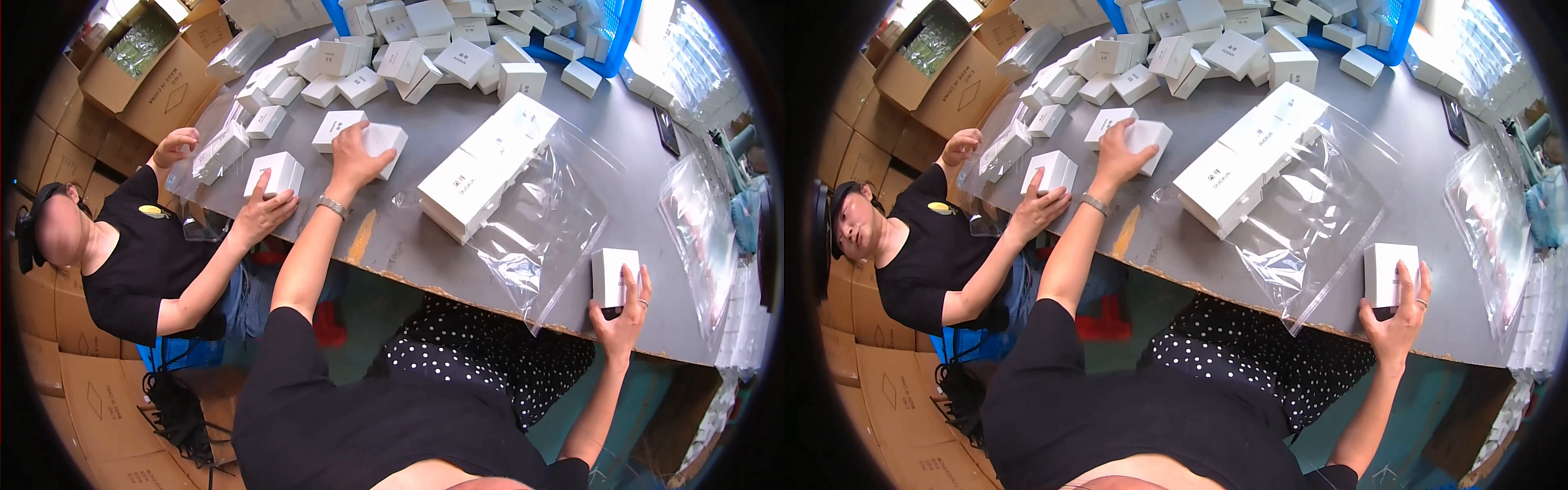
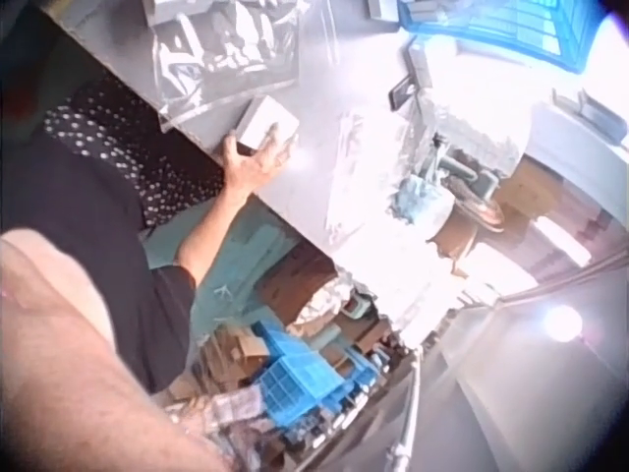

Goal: Packaging small white boxes into plastic bags on a workbench.

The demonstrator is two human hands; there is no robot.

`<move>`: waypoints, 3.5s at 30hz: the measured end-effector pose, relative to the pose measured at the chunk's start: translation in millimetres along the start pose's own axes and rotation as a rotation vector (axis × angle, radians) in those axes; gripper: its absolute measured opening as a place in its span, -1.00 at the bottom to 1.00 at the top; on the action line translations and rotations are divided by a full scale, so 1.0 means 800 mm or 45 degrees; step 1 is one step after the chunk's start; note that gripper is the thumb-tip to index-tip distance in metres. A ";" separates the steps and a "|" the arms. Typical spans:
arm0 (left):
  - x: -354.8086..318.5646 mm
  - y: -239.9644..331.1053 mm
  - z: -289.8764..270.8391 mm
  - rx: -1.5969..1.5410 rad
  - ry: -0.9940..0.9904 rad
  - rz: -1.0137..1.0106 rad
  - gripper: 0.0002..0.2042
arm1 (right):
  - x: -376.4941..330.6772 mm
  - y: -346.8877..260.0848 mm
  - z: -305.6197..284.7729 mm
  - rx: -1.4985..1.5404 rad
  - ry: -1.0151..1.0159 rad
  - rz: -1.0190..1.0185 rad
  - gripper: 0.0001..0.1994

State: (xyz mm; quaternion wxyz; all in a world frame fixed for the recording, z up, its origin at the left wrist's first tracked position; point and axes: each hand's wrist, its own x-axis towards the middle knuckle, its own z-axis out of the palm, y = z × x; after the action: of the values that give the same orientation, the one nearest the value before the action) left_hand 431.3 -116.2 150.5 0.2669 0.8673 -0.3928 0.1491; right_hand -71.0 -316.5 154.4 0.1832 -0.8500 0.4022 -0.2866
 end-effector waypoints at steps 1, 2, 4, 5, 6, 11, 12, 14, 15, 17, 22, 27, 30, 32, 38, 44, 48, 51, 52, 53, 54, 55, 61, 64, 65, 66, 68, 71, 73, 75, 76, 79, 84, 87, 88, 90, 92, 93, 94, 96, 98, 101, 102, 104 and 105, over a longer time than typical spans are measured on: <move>-0.001 0.003 -0.007 -0.385 -0.019 -0.165 -0.30 | 0.000 0.009 0.004 0.107 0.036 -0.033 -0.21; 0.000 0.021 -0.013 -0.401 -0.033 -0.149 -0.30 | -0.005 0.018 -0.001 0.092 0.048 -0.015 -0.21; -0.006 0.059 -0.039 -1.913 -0.329 -0.513 -0.34 | -0.013 0.033 -0.007 0.373 0.163 -0.074 -0.19; -0.013 0.077 -0.058 -2.156 -0.384 -0.603 -0.36 | -0.012 0.033 -0.003 0.642 0.142 -0.016 -0.15; -0.020 0.094 -0.074 -2.150 -0.389 -0.603 -0.36 | -0.010 0.031 -0.001 0.646 0.143 -0.010 -0.15; -0.032 0.162 -0.078 -2.634 -0.891 -0.411 -0.34 | 0.006 0.013 -0.007 1.255 0.103 0.084 -0.03; -0.036 0.178 -0.070 -2.644 -0.936 -0.385 -0.34 | 0.006 0.010 -0.011 1.322 0.145 0.038 -0.03; -0.051 0.213 -0.064 -2.593 -1.057 -0.442 -0.27 | 0.009 0.000 -0.019 1.498 0.109 0.021 -0.02; -0.060 0.231 -0.055 -2.461 -1.204 -0.421 -0.24 | 0.011 -0.001 -0.019 1.634 0.120 0.035 -0.02; -0.090 0.277 -0.045 -2.340 -1.428 -0.425 -0.19 | 0.011 -0.009 -0.016 1.892 0.107 0.067 -0.02; -0.138 0.340 0.009 -2.419 -1.988 -0.516 0.00 | -0.008 -0.032 -0.029 2.031 -0.139 0.057 -0.13; -0.156 0.368 0.013 -2.244 -2.039 -0.436 0.05 | -0.032 -0.004 -0.030 1.772 -0.053 -0.223 -0.19; -0.152 0.386 0.013 -2.173 -1.991 -0.269 -0.07 | -0.033 0.012 -0.038 1.673 -0.049 -0.349 -0.17; -0.147 0.403 0.010 -2.179 -1.985 -0.138 -0.16 | -0.032 0.021 -0.043 1.678 -0.091 -0.384 -0.15; -0.107 0.442 0.051 -1.818 -1.802 0.724 -0.27 | -0.022 0.037 -0.058 1.547 0.141 -0.328 -0.15; -0.104 0.462 0.100 -0.944 -1.136 1.606 -0.22 | -0.044 0.080 -0.049 0.969 0.176 -0.269 -0.21; -0.138 0.407 0.098 -0.783 -0.775 1.128 -0.20 | -0.056 0.049 -0.048 0.540 0.101 -0.341 -0.28; -0.165 0.402 0.065 -0.781 -0.853 1.003 -0.01 | -0.048 0.033 -0.057 0.235 0.048 -0.378 -0.29; -0.173 0.407 0.054 -0.759 -0.887 0.975 0.07 | -0.045 0.033 -0.063 0.350 0.033 -0.380 -0.29; -0.174 0.415 0.054 -0.722 -0.890 1.036 0.17 | -0.041 0.033 -0.068 0.466 0.017 -0.384 -0.29; -0.172 0.420 0.060 -0.719 -0.887 1.023 0.17 | -0.029 0.036 -0.076 0.474 0.021 -0.461 -0.32; -0.170 0.427 0.071 -0.729 -0.819 0.950 0.19 | -0.020 0.045 -0.076 0.508 0.061 -0.532 -0.33; -0.165 0.424 0.109 -1.049 -0.803 0.769 0.16 | 0.025 0.081 -0.056 0.432 -0.186 -0.526 -0.38; -0.178 0.408 0.079 -0.801 -0.525 0.864 -0.05 | 0.019 0.076 -0.051 0.278 -0.157 -0.542 -0.32; -0.180 0.407 0.056 -0.853 -0.506 0.898 -0.14 | 0.014 0.077 -0.052 0.291 -0.169 -0.570 -0.32; -0.179 0.406 0.031 -0.904 -0.487 0.931 -0.22 | 0.008 0.079 -0.054 0.232 -0.106 -0.514 -0.32; -0.183 0.393 -0.010 -0.828 -0.302 1.036 -0.47 | -0.004 0.064 -0.051 0.134 0.007 -0.413 -0.33; -0.183 0.363 -0.032 -0.652 -0.185 0.996 -0.58 | -0.033 0.037 -0.041 0.067 0.106 -0.340 -0.33; -0.178 0.347 -0.043 -0.314 -0.104 0.817 -0.68 | -0.036 0.041 -0.030 0.147 0.149 -0.356 -0.34; -0.170 0.335 -0.046 -0.170 -0.162 0.717 -0.64 | -0.035 0.041 -0.030 0.179 0.154 -0.301 -0.33; -0.164 0.333 -0.049 -0.097 -0.144 0.674 -0.64 | -0.028 0.039 -0.031 0.178 0.153 -0.309 -0.33; -0.144 0.308 -0.033 -0.409 -0.215 0.608 -0.69 | 0.000 0.038 -0.029 0.350 0.044 -0.330 -0.26; -0.126 0.317 -0.039 -0.495 0.137 0.668 -0.84 | 0.045 -0.024 0.006 0.758 -0.310 -0.514 -0.29; -0.124 0.320 -0.037 -0.619 0.153 0.654 -0.84 | 0.095 -0.050 0.045 0.917 -0.322 -0.308 -0.29; -0.126 0.323 -0.034 -0.616 0.167 0.661 -0.84 | 0.110 -0.051 0.060 0.863 -0.244 -0.225 -0.29; -0.135 0.336 -0.029 -0.691 0.143 0.601 -0.84 | 0.135 -0.044 0.090 0.817 -0.054 -0.152 -0.29; -0.144 0.338 -0.026 -0.701 0.120 0.607 -0.83 | 0.155 -0.037 0.118 0.543 0.114 -0.445 -0.30; -0.149 0.339 -0.023 -0.732 0.109 0.616 -0.83 | 0.161 -0.034 0.126 0.409 0.074 -0.518 -0.28; -0.155 0.341 -0.021 -0.763 0.101 0.623 -0.83 | 0.168 -0.029 0.130 0.405 0.079 -0.517 -0.28; -0.159 0.341 -0.014 -0.790 0.035 0.618 -0.82 | 0.186 -0.012 0.131 0.096 0.195 -0.674 -0.26; -0.159 0.319 -0.015 -0.749 0.049 0.589 -0.82 | 0.160 -0.064 0.116 -0.185 0.140 -0.502 -0.29; -0.163 0.311 -0.012 -0.795 0.034 0.567 -0.81 | 0.127 -0.063 0.110 -0.182 0.388 -0.541 -0.52; -0.163 0.311 -0.010 -0.834 0.023 0.555 -0.80 | 0.126 -0.058 0.111 -0.186 0.386 -0.544 -0.52; -0.162 0.311 -0.009 -0.862 0.023 0.592 -0.79 | 0.122 -0.061 0.104 -0.180 -0.372 -0.449 -0.66; -0.162 0.310 -0.009 -0.896 0.025 0.594 -0.80 | 0.123 -0.056 0.122 -0.072 -0.138 -0.479 -0.73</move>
State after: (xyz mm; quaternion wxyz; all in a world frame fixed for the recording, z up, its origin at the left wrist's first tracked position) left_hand 157.9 -170.0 181.5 0.5097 0.6095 -0.6031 0.0706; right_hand 67.1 -358.6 137.3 0.1237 -0.9292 0.2337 -0.2583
